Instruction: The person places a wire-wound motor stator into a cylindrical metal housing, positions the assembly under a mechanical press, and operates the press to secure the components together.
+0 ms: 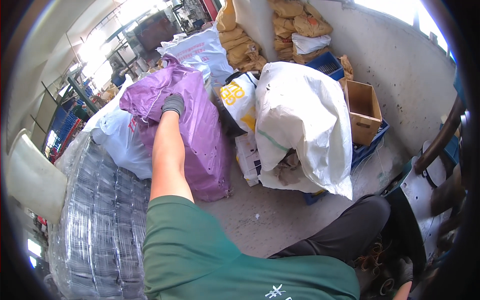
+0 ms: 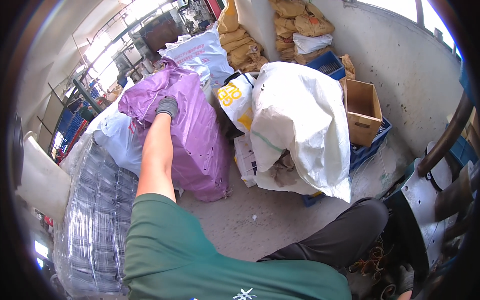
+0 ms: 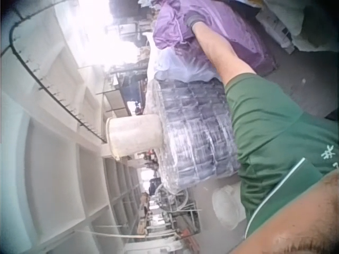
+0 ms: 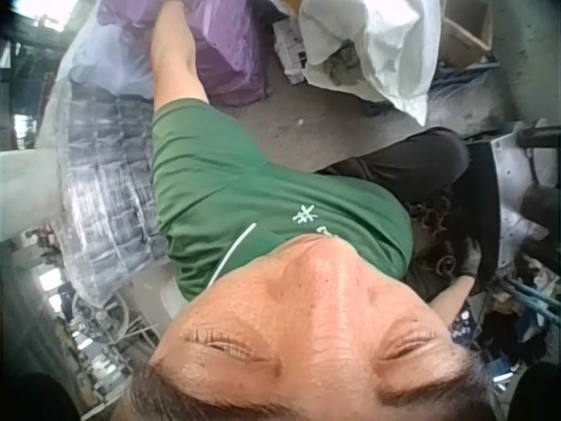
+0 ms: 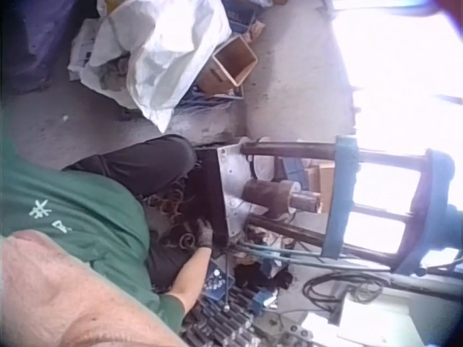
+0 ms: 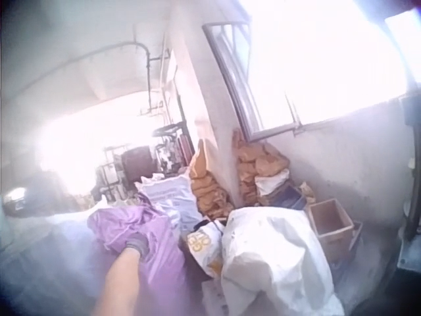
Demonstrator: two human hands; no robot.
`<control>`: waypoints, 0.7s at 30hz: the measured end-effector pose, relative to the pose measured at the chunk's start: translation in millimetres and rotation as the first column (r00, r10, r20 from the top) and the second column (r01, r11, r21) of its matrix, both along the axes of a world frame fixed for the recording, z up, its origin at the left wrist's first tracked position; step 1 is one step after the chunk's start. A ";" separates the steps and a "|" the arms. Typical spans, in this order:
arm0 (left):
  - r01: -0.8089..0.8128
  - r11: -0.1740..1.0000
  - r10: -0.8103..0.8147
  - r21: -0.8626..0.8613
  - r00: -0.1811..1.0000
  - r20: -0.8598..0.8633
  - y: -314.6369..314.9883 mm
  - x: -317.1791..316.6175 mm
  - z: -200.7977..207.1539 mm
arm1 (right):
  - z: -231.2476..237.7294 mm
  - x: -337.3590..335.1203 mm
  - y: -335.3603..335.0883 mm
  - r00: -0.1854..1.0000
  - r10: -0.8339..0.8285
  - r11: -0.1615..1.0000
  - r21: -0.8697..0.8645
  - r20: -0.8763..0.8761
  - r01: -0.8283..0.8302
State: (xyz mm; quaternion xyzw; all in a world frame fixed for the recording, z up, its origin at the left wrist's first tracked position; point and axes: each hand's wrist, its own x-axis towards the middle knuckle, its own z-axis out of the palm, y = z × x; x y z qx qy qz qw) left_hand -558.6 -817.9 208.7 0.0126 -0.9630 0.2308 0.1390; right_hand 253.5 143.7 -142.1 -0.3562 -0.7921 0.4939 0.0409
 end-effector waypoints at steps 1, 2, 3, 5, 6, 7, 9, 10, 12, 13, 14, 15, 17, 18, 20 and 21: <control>0.029 0.999 -0.029 0.014 1.000 -0.010 1.1 9.3 12.0 | 6.6 -7.6 -2.9 0.996 -0.085 0.989 -0.123 0.029 0.088; 0.017 1.000 -0.017 0.012 0.997 0.069 13.3 19.3 22.5 | 24.7 -12.2 -16.8 0.995 -0.093 0.987 -0.124 0.037 0.097; 0.005 1.000 -0.005 0.000 0.998 0.064 4.2 30.9 33.1 | 40.0 -26.4 -29.7 0.998 -0.047 0.994 -0.092 0.044 0.051; 0.162 0.982 -0.160 -0.097 0.987 0.026 -6.6 48.4 56.6 | 57.6 -45.5 -44.5 0.999 -0.003 0.998 -0.068 0.045 0.006; 0.112 0.947 -0.093 0.302 0.993 -0.077 -2.8 58.8 57.7 | 63.6 -49.3 -49.4 0.998 0.037 0.998 -0.055 0.050 -0.034; 0.119 0.946 -0.100 0.301 0.992 -0.077 3.9 70.5 61.5 | 68.9 -48.8 -51.8 0.996 0.072 0.997 -0.037 0.058 -0.070; 0.147 0.954 -0.128 0.261 0.988 -0.087 14.8 93.4 71.3 | 68.3 -47.5 -52.0 0.995 0.082 0.997 -0.008 0.063 -0.082; 0.171 0.984 -0.157 0.056 0.968 -0.193 9.9 105.1 72.4 | 69.3 -52.7 -54.1 0.992 0.105 0.994 0.023 0.066 -0.107; 0.104 0.989 -0.065 0.102 0.944 -0.324 -3.9 123.7 87.6 | 75.3 -58.0 -59.6 0.988 0.138 0.989 0.034 0.068 -0.141; 0.046 0.985 0.032 0.166 0.897 -0.440 -9.6 134.6 95.0 | 82.1 -62.0 -64.3 0.983 0.169 0.983 0.053 0.077 -0.173; 0.081 0.971 0.073 0.226 0.795 -0.602 -9.6 146.4 102.0 | 88.7 -65.2 -68.5 0.982 0.171 0.983 0.050 0.074 -0.175; 0.022 0.907 0.267 0.420 0.742 -0.615 -8.1 153.0 113.9 | 95.1 -68.2 -72.8 0.977 0.193 0.977 0.069 0.091 -0.200; 0.296 0.852 0.194 0.432 0.588 -0.785 -17.3 161.4 129.5 | 95.3 -64.0 -72.6 0.972 0.211 0.971 0.087 0.106 -0.221; 0.404 0.824 0.142 0.398 0.534 -0.833 -16.1 159.2 133.4 | 91.1 -61.7 -71.4 0.978 0.199 0.977 0.063 0.067 -0.203; 0.637 0.708 0.024 0.306 0.411 -0.911 1.0 156.8 138.3 | 95.2 -64.8 -77.6 0.982 0.187 0.982 0.034 0.034 -0.188; 0.734 0.618 -0.042 0.282 0.389 -0.920 9.8 155.6 138.0 | 101.4 -70.9 -86.2 0.986 0.165 0.986 -0.010 -0.021 -0.166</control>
